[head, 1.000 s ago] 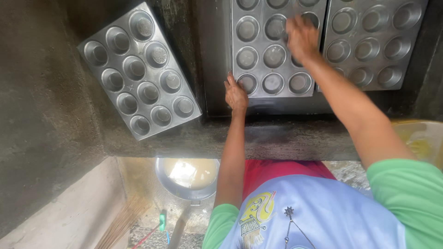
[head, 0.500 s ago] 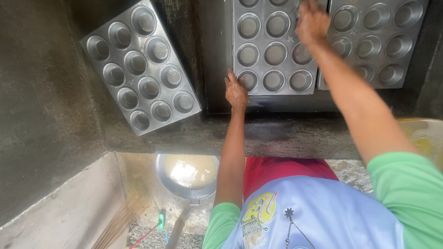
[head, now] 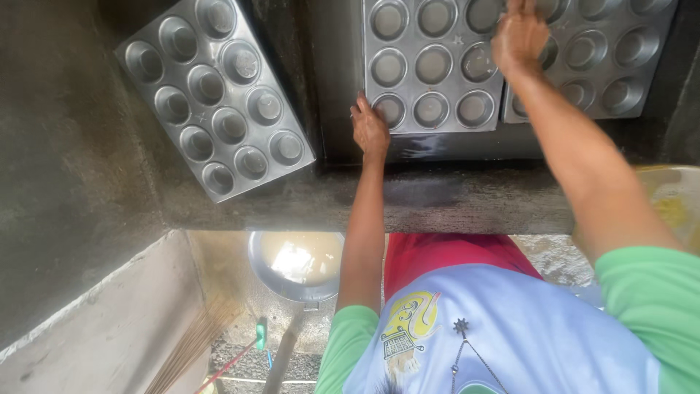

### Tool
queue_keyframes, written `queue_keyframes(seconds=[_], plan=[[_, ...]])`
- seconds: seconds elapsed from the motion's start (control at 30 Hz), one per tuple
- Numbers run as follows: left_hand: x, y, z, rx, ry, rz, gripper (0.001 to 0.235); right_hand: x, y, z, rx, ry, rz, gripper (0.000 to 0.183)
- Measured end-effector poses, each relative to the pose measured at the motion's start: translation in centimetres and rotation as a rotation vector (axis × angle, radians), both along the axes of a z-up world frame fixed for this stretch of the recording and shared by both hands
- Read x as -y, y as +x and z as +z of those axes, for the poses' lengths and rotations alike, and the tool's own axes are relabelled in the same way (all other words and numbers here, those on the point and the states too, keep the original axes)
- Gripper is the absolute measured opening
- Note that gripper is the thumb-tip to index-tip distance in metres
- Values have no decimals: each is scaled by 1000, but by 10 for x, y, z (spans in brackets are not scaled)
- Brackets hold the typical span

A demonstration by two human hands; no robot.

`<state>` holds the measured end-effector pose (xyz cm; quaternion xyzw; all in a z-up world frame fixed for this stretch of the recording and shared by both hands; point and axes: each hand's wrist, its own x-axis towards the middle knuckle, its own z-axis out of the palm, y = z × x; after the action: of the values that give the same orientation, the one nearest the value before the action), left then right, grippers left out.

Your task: The person scrubs multiple metal muffin trays with a steel wool pad in a concrete sink. They repeatedly dip the pad into a bucket of soapy water and scrub the individual cups of the trays, occasionally rinsing them under running water.

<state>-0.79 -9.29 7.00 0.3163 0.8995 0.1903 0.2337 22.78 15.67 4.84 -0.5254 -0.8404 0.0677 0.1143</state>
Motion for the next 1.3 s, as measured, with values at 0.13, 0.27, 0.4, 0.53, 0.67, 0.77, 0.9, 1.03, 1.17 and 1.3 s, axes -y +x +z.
queue_keyframes(seconds=[0.13, 0.27, 0.4, 0.53, 0.67, 0.77, 0.9, 1.03, 1.17, 1.3], plan=[[-7, -4, 4, -55, -113, -41, 59, 89, -81, -22, -124, 180, 94, 25], [0, -11, 1, -110, -73, -92, 51, 137, -121, -1, -96, -7, 101, 17], [-3, -20, 4, -127, 0, -115, 46, 140, -101, 18, -150, -68, 270, 11], [3, -29, 12, -99, -50, -59, 44, 124, -45, 37, 68, -99, 430, 33], [-11, -32, 1, -137, -126, -92, 40, 143, -57, 19, -46, -166, 330, 20], [-11, -34, 1, -83, -162, -60, 37, 171, -121, 1, -144, -93, 389, 18], [-13, -37, 9, -79, -175, -105, 39, 213, -103, 6, 95, -205, 563, 25], [-12, -33, 14, -51, -193, -101, 37, 171, 8, 21, 243, -41, 638, 28], [-19, -33, 6, -82, -192, -120, 29, 139, 45, 30, 322, -141, 447, 12], [-15, -39, -2, -84, -164, -105, 27, 188, -2, 26, 43, -92, 376, 11]])
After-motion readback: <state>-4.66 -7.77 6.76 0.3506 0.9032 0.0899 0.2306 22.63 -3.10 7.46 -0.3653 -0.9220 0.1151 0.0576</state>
